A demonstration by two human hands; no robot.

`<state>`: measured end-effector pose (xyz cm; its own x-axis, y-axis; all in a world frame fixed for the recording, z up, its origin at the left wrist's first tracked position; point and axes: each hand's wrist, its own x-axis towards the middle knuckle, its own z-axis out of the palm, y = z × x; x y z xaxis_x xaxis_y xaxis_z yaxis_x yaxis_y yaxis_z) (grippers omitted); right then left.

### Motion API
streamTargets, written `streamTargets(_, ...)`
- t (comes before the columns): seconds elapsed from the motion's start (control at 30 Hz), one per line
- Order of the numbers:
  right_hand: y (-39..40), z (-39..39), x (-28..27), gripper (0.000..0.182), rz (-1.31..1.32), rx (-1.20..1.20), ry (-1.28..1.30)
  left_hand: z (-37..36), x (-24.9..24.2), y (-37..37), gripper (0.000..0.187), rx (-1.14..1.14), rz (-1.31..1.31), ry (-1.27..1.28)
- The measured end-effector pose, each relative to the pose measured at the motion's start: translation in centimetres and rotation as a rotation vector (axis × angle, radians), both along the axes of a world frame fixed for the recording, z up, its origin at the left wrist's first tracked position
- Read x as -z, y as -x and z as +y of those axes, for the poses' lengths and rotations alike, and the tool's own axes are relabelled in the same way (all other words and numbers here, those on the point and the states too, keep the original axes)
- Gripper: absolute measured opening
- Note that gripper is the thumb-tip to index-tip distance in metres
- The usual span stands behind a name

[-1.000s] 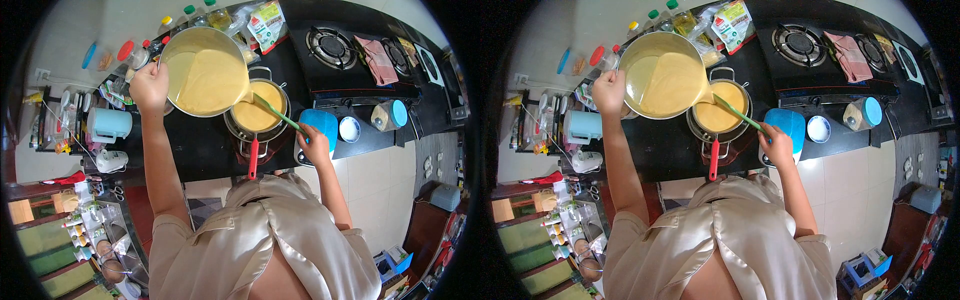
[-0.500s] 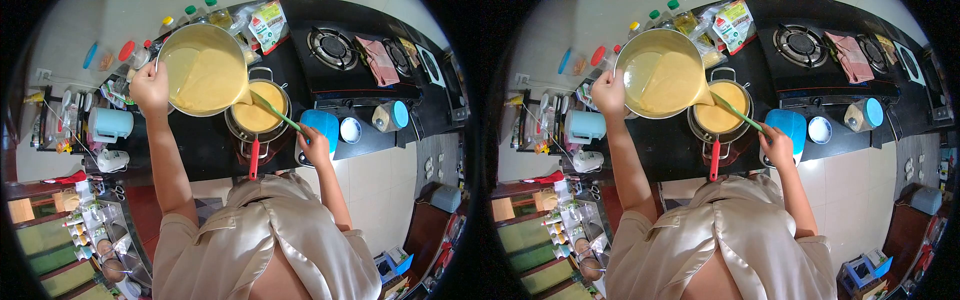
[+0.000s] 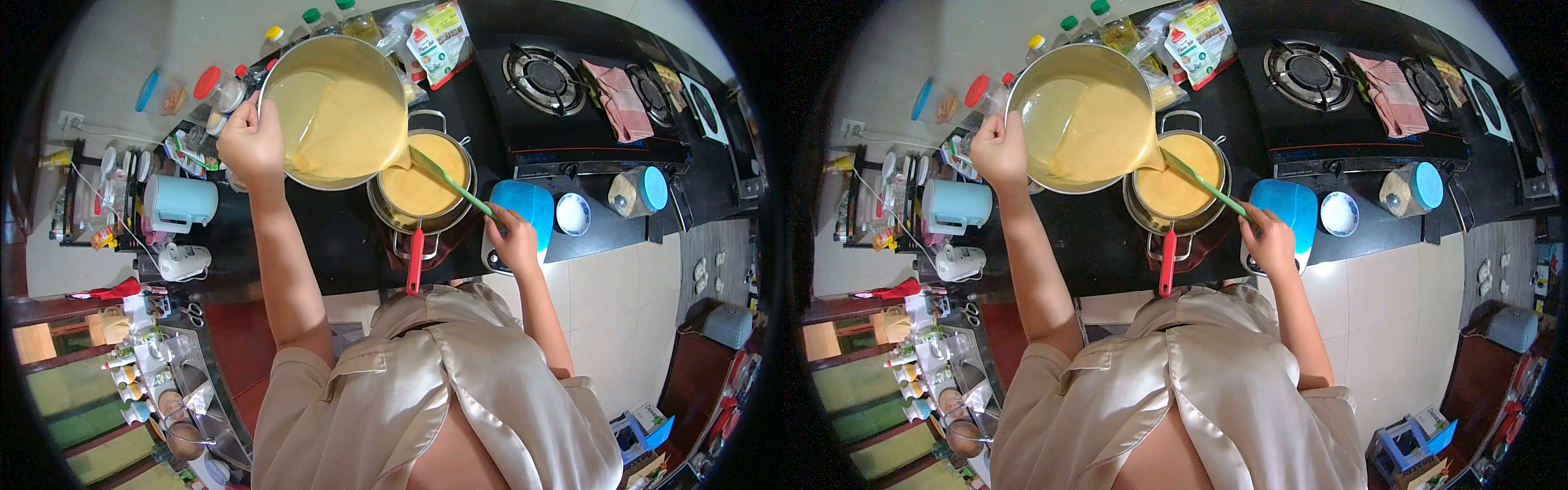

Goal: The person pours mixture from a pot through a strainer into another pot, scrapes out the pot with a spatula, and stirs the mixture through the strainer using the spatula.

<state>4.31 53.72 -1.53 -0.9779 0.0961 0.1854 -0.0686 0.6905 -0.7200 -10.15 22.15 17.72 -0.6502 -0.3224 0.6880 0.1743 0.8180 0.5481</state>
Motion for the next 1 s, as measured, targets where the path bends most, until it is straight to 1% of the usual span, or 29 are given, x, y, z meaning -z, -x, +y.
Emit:
streamTargets(0.1, -0.02, -0.01, 0.05, 0.024, 0.004, 0.005, -0.001, -0.08, 0.26, 0.20, 0.024, 0.066, 0.073, 0.006)
streamTargets(0.13, -0.07, -0.01, 0.13, 0.024, 0.004, 0.005, -0.001, 0.06, 0.25, 0.11, 0.024, 0.066, 0.073, 0.006)
streamTargets(0.2, -0.19, 0.03, 0.31, 0.024, 0.015, 0.010, 0.004, 0.51, 0.10, -0.17, 0.017, 0.054, 0.037, -0.060)
streamTargets(0.23, -0.26, 0.04, 0.31, 0.024, 0.015, 0.010, 0.004, 0.34, 0.35, -0.03, 0.017, 0.053, 0.037, -0.060)
streamTargets(0.27, -0.31, 0.05, 0.29, 0.024, 0.009, 0.013, 0.020, 0.04, 0.79, 0.24, 0.014, 0.112, 0.087, -0.057)
streamTargets(0.33, -0.32, 0.06, 0.32, 0.024, 0.003, 0.016, 0.037, 0.08, 0.82, 0.27, 0.015, 0.172, 0.137, -0.053)
streamTargets(0.43, -0.33, 0.14, 0.45, 0.024, 0.014, 0.014, 0.059, 0.61, 0.48, -0.12, 0.016, 0.161, 0.122, -0.058)
streamTargets(0.53, -0.32, 0.20, 0.51, 0.024, -0.008, 0.012, 0.021, 0.84, 0.33, -0.19, 0.017, 0.175, 0.115, -0.066)
streamTargets(0.57, -0.35, 0.20, 0.51, 0.024, 0.002, 0.012, 0.026, 0.91, 0.31, -0.14, 0.013, 0.189, 0.136, -0.070)
streamTargets(0.63, -0.36, 0.17, 0.50, 0.024, 0.012, 0.011, 0.031, 0.87, 0.32, -0.06, 0.011, 0.203, 0.156, -0.073)
streamTargets(0.67, -0.37, 0.15, 0.48, 0.024, 0.007, 0.012, 0.034, 0.75, 0.36, -0.04, 0.013, 0.200, 0.160, -0.044)
streamTargets(0.7, -0.37, 0.12, 0.46, 0.024, 0.004, 0.014, 0.036, 0.68, 0.36, -0.01, 0.018, 0.198, 0.164, -0.016)
streamTargets(0.73, -0.39, 0.09, 0.44, 0.024, 0.004, 0.015, 0.036, 0.68, 0.31, -0.04, 0.018, 0.199, 0.165, -0.016)
streamTargets(0.8, -0.46, 0.03, 0.40, 0.024, 0.008, 0.021, 0.050, 0.70, 0.20, -0.16, 0.028, 0.210, 0.151, 0.000)
streamTargets(1.0, -0.46, 0.09, 0.46, 0.024, -0.001, 0.015, 0.044, 0.60, 0.38, -0.13, 0.028, 0.249, 0.207, 0.003)
